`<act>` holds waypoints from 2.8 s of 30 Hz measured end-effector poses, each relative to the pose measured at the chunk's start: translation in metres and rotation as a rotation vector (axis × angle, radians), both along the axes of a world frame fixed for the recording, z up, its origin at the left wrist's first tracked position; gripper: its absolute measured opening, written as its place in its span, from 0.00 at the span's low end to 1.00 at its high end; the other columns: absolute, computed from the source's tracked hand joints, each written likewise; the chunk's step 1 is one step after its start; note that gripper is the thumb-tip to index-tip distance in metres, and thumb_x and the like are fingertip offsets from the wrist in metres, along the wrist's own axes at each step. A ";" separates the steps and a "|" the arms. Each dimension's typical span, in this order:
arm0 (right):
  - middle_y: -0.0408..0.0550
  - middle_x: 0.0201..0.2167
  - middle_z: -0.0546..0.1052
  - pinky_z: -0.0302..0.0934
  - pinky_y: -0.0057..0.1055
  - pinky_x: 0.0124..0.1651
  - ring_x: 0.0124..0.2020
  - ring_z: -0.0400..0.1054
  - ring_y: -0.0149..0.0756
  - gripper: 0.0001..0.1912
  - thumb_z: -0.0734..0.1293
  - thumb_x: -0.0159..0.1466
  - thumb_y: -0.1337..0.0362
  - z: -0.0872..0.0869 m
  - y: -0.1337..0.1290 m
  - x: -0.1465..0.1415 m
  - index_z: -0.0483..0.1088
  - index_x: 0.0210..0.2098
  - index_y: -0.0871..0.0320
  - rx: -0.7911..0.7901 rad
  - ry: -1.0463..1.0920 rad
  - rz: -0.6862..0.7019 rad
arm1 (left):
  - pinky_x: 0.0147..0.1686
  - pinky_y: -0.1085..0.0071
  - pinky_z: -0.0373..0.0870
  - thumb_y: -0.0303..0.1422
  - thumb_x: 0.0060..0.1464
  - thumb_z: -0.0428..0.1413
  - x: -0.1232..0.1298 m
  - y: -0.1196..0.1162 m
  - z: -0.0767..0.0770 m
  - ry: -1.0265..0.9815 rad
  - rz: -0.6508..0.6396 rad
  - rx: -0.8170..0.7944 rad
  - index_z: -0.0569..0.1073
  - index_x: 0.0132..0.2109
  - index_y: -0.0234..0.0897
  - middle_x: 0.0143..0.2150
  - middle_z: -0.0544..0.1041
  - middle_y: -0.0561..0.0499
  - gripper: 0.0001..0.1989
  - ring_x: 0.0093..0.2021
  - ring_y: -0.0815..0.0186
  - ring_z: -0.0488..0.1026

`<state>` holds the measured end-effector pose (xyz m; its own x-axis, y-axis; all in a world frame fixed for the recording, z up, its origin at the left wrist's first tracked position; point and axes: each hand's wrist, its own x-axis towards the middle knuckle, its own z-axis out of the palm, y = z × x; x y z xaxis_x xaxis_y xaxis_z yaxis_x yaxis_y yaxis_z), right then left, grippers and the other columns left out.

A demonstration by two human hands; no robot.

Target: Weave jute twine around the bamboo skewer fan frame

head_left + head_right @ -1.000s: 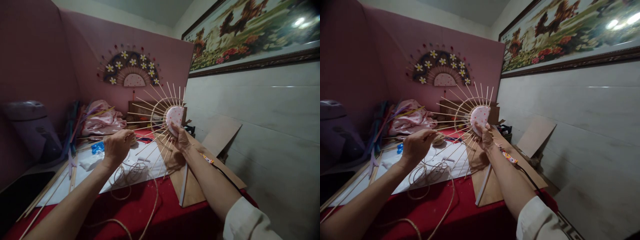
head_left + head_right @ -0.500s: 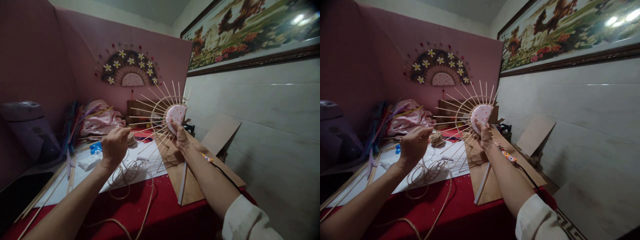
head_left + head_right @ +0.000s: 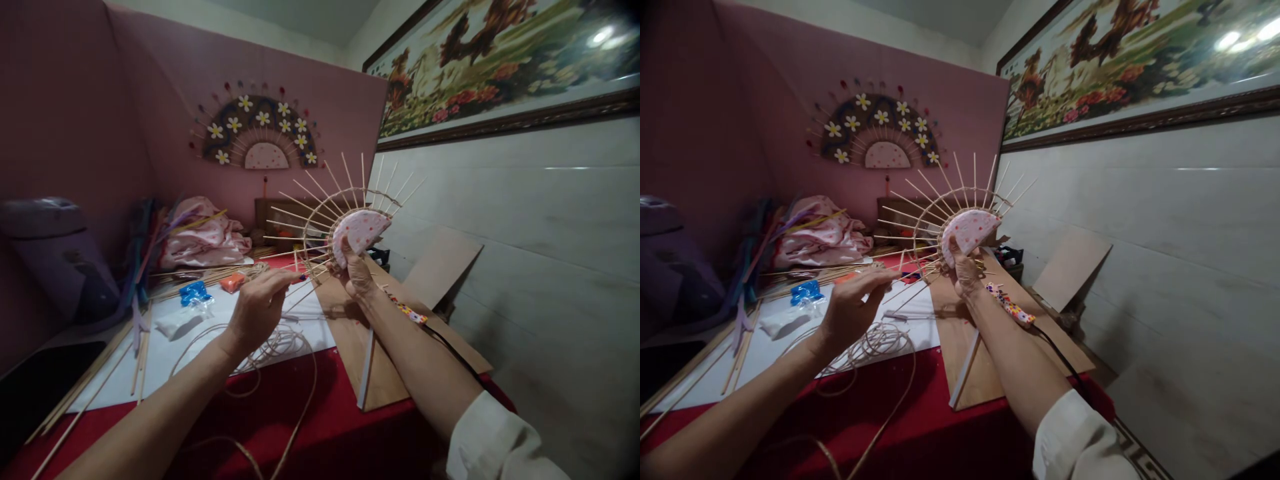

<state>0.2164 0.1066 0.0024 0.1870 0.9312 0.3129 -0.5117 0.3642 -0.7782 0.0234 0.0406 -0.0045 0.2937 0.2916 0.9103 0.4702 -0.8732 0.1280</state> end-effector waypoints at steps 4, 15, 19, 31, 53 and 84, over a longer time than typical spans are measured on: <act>0.39 0.21 0.74 0.61 0.22 0.18 0.18 0.67 0.27 0.20 0.74 0.46 0.53 -0.004 -0.002 -0.005 0.66 0.30 0.58 -0.008 0.026 0.095 | 0.32 0.71 0.71 0.20 0.53 0.46 0.007 -0.004 -0.011 0.046 -0.103 -0.183 0.74 0.46 0.37 0.41 0.78 0.45 0.18 0.29 0.70 0.74; 0.41 0.27 0.77 0.71 0.27 0.36 0.30 0.71 0.29 0.18 0.75 0.46 0.54 -0.006 -0.011 -0.016 0.68 0.28 0.57 -0.033 0.179 0.310 | 0.25 0.71 0.66 0.38 0.54 0.53 0.016 -0.015 -0.005 -0.245 -0.275 -0.764 0.71 0.25 0.37 0.18 0.73 0.51 0.13 0.20 0.68 0.69; 0.45 0.28 0.78 0.69 0.25 0.29 0.31 0.72 0.32 0.21 0.73 0.47 0.49 -0.001 -0.020 -0.020 0.69 0.31 0.57 -0.078 0.140 0.401 | 0.14 0.76 0.59 0.39 0.46 0.59 0.010 0.000 -0.009 -0.736 -0.287 -0.950 0.65 0.27 0.37 0.15 0.65 0.59 0.13 0.14 0.72 0.63; 0.49 0.25 0.77 0.66 0.30 0.33 0.36 0.72 0.38 0.26 0.66 0.51 0.41 -0.016 -0.037 -0.043 0.72 0.29 0.60 0.068 -0.110 0.616 | 0.44 0.66 0.65 0.40 0.52 0.55 0.028 -0.009 -0.003 -0.640 -0.427 -0.996 0.77 0.41 0.34 0.39 0.78 0.46 0.15 0.41 0.62 0.72; 0.44 0.23 0.75 0.60 0.23 0.25 0.23 0.65 0.27 0.16 0.69 0.55 0.50 -0.015 -0.033 -0.038 0.71 0.31 0.58 0.001 -0.064 0.502 | 0.25 0.74 0.67 0.40 0.46 0.59 -0.002 0.009 0.000 -0.931 -0.461 -1.135 0.72 0.36 0.35 0.33 0.79 0.49 0.13 0.29 0.67 0.75; 0.41 0.29 0.72 0.43 0.13 0.12 0.17 0.51 0.17 0.22 0.70 0.53 0.50 -0.016 -0.037 -0.039 0.71 0.38 0.62 -0.098 0.063 0.891 | 0.46 0.65 0.63 0.37 0.53 0.54 0.017 -0.002 -0.002 -0.686 -0.677 -1.087 0.73 0.44 0.36 0.48 0.74 0.45 0.13 0.47 0.61 0.70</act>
<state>0.1778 0.0698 -0.0134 -0.6032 0.7612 0.2382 -0.6156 -0.2544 -0.7459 0.0401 0.0388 -0.0070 0.2590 0.9005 0.3493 -0.4088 -0.2254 0.8843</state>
